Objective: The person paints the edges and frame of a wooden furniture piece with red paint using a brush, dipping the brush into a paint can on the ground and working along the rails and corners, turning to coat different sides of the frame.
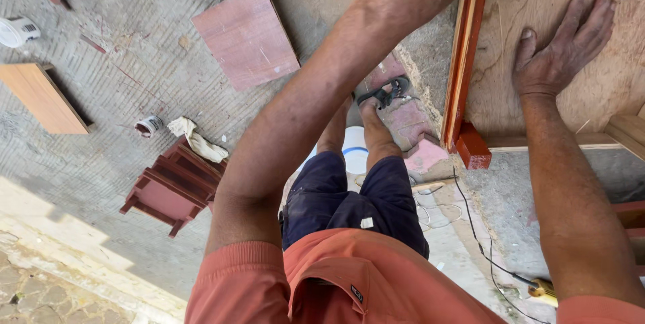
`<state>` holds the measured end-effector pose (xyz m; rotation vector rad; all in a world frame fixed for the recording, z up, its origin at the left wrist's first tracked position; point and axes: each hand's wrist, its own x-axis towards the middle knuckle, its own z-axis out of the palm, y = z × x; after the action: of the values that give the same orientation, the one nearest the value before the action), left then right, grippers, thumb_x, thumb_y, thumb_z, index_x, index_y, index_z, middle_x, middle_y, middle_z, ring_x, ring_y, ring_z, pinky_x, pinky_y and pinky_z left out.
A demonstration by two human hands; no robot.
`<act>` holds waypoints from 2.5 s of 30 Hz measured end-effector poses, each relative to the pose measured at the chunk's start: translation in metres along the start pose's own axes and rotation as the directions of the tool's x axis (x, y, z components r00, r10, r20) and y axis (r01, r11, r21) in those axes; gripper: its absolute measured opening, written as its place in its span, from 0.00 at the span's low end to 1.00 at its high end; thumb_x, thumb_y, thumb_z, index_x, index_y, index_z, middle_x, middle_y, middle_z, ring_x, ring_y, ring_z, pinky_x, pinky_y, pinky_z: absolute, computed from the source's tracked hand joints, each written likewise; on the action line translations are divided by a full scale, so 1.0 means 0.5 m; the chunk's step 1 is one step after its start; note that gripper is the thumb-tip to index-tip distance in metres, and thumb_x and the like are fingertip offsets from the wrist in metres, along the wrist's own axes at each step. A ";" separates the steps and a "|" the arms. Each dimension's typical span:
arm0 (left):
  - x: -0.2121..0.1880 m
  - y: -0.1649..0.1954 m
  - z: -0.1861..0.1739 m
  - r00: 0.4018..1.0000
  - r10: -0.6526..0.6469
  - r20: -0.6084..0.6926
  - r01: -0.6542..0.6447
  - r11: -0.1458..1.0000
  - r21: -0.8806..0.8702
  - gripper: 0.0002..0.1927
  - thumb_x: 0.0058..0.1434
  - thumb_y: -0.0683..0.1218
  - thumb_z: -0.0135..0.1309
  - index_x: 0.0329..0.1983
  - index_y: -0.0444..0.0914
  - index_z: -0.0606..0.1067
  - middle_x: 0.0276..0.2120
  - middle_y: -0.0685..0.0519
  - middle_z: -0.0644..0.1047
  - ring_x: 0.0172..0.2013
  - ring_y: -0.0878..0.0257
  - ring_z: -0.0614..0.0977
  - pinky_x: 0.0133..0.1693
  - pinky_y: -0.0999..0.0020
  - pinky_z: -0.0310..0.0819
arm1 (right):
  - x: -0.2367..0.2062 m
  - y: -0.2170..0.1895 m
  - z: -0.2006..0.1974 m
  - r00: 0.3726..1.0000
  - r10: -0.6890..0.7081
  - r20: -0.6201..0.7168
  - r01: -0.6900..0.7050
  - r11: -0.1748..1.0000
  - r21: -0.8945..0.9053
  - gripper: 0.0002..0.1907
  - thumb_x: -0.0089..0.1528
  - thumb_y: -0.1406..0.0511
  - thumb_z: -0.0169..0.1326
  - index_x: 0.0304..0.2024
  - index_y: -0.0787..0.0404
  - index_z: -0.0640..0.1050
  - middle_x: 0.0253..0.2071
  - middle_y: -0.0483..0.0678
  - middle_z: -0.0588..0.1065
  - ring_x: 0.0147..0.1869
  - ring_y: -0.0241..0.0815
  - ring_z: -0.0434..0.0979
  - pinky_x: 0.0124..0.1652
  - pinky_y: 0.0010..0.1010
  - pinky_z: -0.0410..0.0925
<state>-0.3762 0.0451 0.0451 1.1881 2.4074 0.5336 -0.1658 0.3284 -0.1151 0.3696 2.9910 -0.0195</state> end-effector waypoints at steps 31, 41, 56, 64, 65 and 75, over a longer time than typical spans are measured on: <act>-0.228 0.030 0.295 0.595 -0.766 -0.244 -0.561 -0.179 -0.808 0.06 0.71 0.41 0.60 0.49 0.38 0.76 0.51 0.46 0.79 0.51 0.59 0.85 0.54 0.63 0.86 | -0.007 0.040 0.039 0.998 -0.052 -0.020 0.050 0.995 -0.086 0.38 0.78 0.43 0.27 0.83 0.53 0.46 0.82 0.57 0.39 0.87 0.56 0.37 0.81 0.57 0.42; -0.106 0.110 0.424 0.409 -0.817 -0.406 -0.259 0.322 -0.911 0.10 0.69 0.39 0.60 0.51 0.39 0.75 0.51 0.50 0.78 0.50 0.65 0.82 0.52 0.72 0.83 | -0.007 0.056 0.050 0.998 -0.058 -0.020 0.056 0.993 -0.100 0.38 0.78 0.42 0.27 0.83 0.54 0.46 0.82 0.58 0.38 0.87 0.56 0.37 0.81 0.56 0.43; -0.081 0.104 0.412 0.419 -0.815 -0.400 -0.215 0.339 -0.916 0.08 0.69 0.45 0.57 0.49 0.39 0.74 0.52 0.52 0.76 0.45 0.70 0.82 0.45 0.74 0.86 | -0.010 0.063 0.059 0.998 -0.055 -0.013 0.054 0.995 -0.082 0.37 0.78 0.42 0.27 0.83 0.54 0.46 0.82 0.58 0.38 0.87 0.56 0.37 0.81 0.57 0.43; -0.120 0.147 0.404 0.449 -0.796 -0.406 -0.280 0.307 -0.910 0.05 0.74 0.44 0.57 0.50 0.42 0.74 0.49 0.55 0.78 0.49 0.70 0.82 0.52 0.74 0.82 | -0.014 0.065 0.061 0.999 -0.045 -0.013 0.044 0.995 -0.086 0.39 0.78 0.41 0.27 0.83 0.54 0.46 0.82 0.58 0.38 0.87 0.56 0.38 0.81 0.57 0.44; -0.122 0.143 0.405 0.442 -0.798 -0.410 -0.319 0.288 -0.903 0.05 0.75 0.44 0.57 0.49 0.43 0.73 0.50 0.55 0.78 0.50 0.70 0.81 0.55 0.73 0.82 | -0.014 0.066 0.061 0.999 -0.048 -0.016 0.047 0.996 -0.079 0.38 0.78 0.41 0.27 0.83 0.53 0.46 0.82 0.58 0.38 0.87 0.56 0.38 0.81 0.56 0.44; -0.133 0.152 0.409 0.499 -0.760 -0.416 -0.194 0.370 -0.909 0.06 0.71 0.43 0.57 0.48 0.40 0.74 0.49 0.53 0.79 0.45 0.70 0.82 0.46 0.75 0.83 | -0.012 0.063 0.059 0.999 -0.050 -0.009 0.049 0.995 -0.089 0.39 0.76 0.42 0.27 0.83 0.53 0.46 0.81 0.58 0.38 0.87 0.56 0.38 0.81 0.57 0.44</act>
<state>-0.1852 0.0667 -0.0777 -0.2352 2.1079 2.2991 -0.1487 0.3566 -0.1436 0.2860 2.9990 0.1102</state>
